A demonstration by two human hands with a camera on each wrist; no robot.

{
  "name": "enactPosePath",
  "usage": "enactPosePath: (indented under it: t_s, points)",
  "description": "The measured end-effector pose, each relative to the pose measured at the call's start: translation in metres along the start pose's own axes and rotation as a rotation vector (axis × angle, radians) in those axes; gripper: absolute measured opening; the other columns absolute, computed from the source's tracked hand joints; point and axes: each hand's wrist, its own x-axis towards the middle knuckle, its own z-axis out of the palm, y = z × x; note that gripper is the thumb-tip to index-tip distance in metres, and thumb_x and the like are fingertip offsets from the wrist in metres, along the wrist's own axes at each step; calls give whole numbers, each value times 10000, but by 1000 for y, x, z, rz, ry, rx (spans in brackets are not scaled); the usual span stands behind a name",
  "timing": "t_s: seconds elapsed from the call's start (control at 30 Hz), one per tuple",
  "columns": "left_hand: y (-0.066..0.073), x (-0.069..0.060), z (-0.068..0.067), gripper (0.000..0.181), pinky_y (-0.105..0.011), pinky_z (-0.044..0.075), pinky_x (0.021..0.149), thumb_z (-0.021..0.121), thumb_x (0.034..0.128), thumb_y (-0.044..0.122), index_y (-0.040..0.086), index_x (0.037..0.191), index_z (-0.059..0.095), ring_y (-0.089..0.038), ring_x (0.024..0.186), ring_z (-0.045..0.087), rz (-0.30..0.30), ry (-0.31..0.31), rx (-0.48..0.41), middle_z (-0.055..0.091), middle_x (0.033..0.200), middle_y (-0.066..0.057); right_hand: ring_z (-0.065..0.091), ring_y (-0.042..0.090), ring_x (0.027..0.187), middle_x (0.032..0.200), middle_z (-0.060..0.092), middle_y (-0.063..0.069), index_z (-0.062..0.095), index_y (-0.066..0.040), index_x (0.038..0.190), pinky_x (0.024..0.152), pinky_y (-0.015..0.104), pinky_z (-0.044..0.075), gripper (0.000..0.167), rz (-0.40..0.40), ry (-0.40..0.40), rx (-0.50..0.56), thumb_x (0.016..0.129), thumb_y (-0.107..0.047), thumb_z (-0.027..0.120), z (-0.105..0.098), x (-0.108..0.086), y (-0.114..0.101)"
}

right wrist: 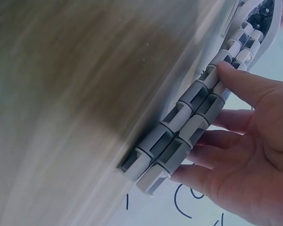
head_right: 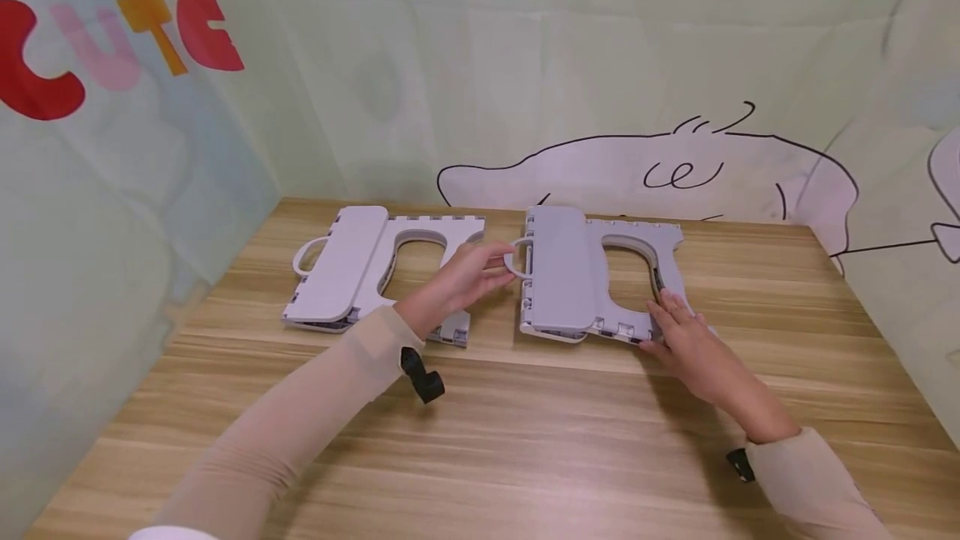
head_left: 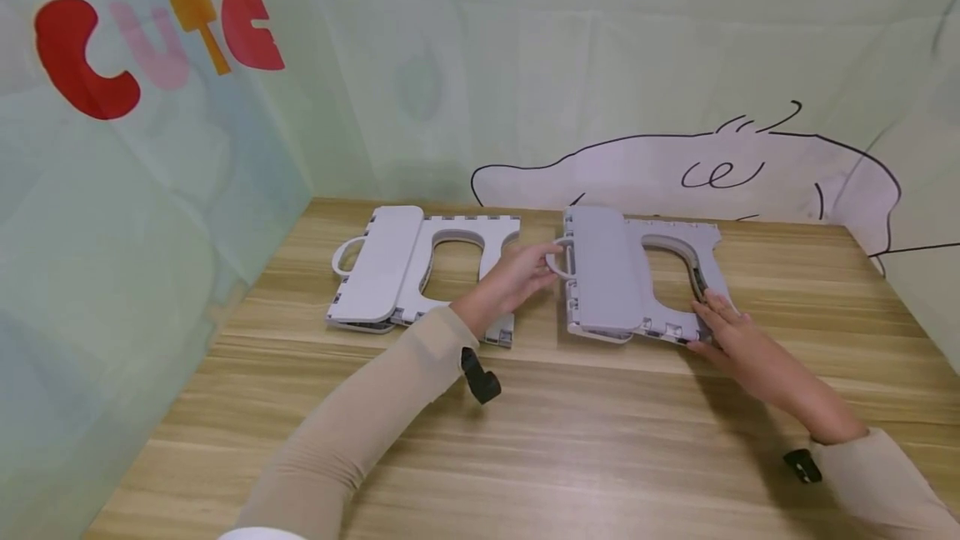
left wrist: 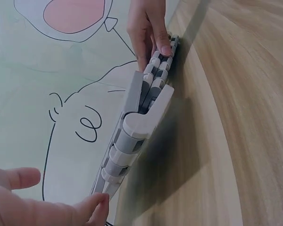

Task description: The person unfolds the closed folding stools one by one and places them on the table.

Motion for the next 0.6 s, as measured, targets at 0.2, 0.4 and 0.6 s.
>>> enactPosePath:
  t_s: [0.2, 0.4, 0.6]
  points:
    - [6, -2, 3, 413, -346, 441, 1059, 561, 989, 26, -127, 1362, 473, -372, 1352, 436, 23, -8, -48, 387, 1462, -295, 245, 618, 1343, 1468, 216, 467, 405, 205, 1376, 1024, 740, 251, 591, -1, 3, 28, 964, -128, 667, -3, -2, 3]
    - [11, -4, 8, 431, -349, 445, 1056, 555, 988, 15, -150, 1374, 456, -378, 1365, 416, 50, -14, -70, 366, 1477, -300, 252, 612, 1344, 1475, 216, 459, 443, 187, 1357, 1020, 723, 285, 557, 9, -11, 55, 974, -153, 661, -6, -1, 6]
    - [16, -8, 11, 417, -343, 455, 1043, 535, 999, 25, -156, 1367, 462, -378, 1354, 432, 73, -36, -68, 401, 1459, -290, 260, 620, 1334, 1488, 205, 447, 441, 165, 1380, 1015, 722, 293, 560, 18, -19, 88, 984, -172, 649, -10, -2, 6]
